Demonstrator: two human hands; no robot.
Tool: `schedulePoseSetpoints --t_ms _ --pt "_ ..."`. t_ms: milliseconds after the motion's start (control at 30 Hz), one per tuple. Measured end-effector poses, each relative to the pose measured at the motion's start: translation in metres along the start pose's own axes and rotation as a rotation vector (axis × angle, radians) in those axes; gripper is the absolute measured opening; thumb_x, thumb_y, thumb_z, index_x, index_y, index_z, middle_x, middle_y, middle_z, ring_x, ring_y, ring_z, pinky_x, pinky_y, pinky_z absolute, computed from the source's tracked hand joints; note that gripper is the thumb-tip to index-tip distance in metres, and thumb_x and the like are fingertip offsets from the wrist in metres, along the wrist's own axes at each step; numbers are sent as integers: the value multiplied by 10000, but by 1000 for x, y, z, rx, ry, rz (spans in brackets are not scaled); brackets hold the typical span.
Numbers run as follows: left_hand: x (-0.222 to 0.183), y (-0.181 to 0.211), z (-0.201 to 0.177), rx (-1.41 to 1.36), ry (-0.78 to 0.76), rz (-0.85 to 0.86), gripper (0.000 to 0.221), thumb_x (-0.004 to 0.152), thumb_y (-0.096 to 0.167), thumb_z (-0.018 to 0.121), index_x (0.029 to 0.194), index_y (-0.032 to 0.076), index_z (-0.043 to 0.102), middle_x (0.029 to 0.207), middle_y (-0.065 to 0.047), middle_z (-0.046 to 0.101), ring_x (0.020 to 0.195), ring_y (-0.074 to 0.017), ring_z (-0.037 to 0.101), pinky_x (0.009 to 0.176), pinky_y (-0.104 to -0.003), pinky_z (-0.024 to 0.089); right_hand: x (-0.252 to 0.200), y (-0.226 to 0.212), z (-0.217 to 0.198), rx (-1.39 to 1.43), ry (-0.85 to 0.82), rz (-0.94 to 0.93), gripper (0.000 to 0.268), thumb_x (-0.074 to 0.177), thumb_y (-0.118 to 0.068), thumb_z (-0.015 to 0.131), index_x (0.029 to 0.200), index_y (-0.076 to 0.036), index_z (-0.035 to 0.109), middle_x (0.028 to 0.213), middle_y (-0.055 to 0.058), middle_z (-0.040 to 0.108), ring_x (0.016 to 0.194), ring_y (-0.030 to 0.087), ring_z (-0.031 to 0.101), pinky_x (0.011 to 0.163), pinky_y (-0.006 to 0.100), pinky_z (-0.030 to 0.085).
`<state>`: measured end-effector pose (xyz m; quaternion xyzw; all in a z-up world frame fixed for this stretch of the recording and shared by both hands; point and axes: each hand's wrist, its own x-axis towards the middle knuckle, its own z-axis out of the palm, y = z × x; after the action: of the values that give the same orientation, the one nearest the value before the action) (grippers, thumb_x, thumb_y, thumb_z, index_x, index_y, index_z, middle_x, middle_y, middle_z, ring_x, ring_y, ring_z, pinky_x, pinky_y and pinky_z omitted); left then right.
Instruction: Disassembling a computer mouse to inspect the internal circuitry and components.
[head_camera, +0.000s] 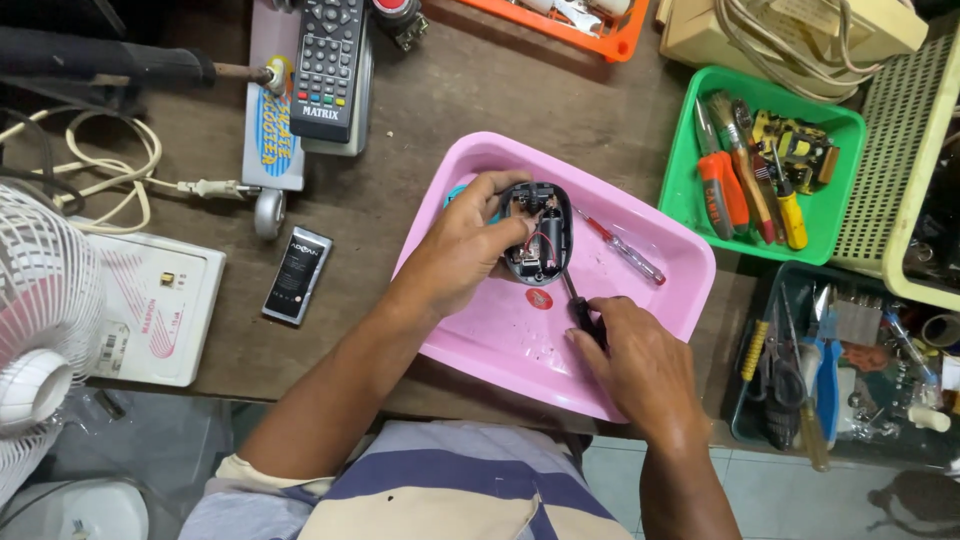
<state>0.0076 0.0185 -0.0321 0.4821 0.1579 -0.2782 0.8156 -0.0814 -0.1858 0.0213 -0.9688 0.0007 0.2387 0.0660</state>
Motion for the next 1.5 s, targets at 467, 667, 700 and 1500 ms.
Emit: schedulePoseSetpoints --t_ms 467,667,700,1500 --pt "-10 14 9 -68 -46 -32 641 790 31 622 1415 -34 494 1095 -154 650 840 -288 703 640 -503 677 3 3 10 24 2 23 444 948 -441 660 1291 -160 659 993 63 756 988 268 741 761 430 608" --pt "-12 15 10 -94 -61 -40 644 782 25 618 1412 -30 497 1109 -153 651 842 -281 699 635 -495 674 4 3 14 34 21 39 452 941 -467 664 1282 -169 657 995 52 751 981 259 741 756 433 609" --pt "-10 11 8 -99 -65 -40 638 788 29 618 1412 -22 498 1119 -146 648 850 -271 694 639 -485 674 4 4 16 29 33 42 457 942 -482 660 1279 -172 657 995 43 747 975 251 740 748 428 611" --pt "3 -4 -9 50 -75 137 415 904 53 582 1305 123 499 1157 -86 625 944 -118 614 663 -278 572 7 8 23 92 6 130 382 931 -449 584 1210 -205 674 1146 -50 733 1042 208 703 751 463 540"
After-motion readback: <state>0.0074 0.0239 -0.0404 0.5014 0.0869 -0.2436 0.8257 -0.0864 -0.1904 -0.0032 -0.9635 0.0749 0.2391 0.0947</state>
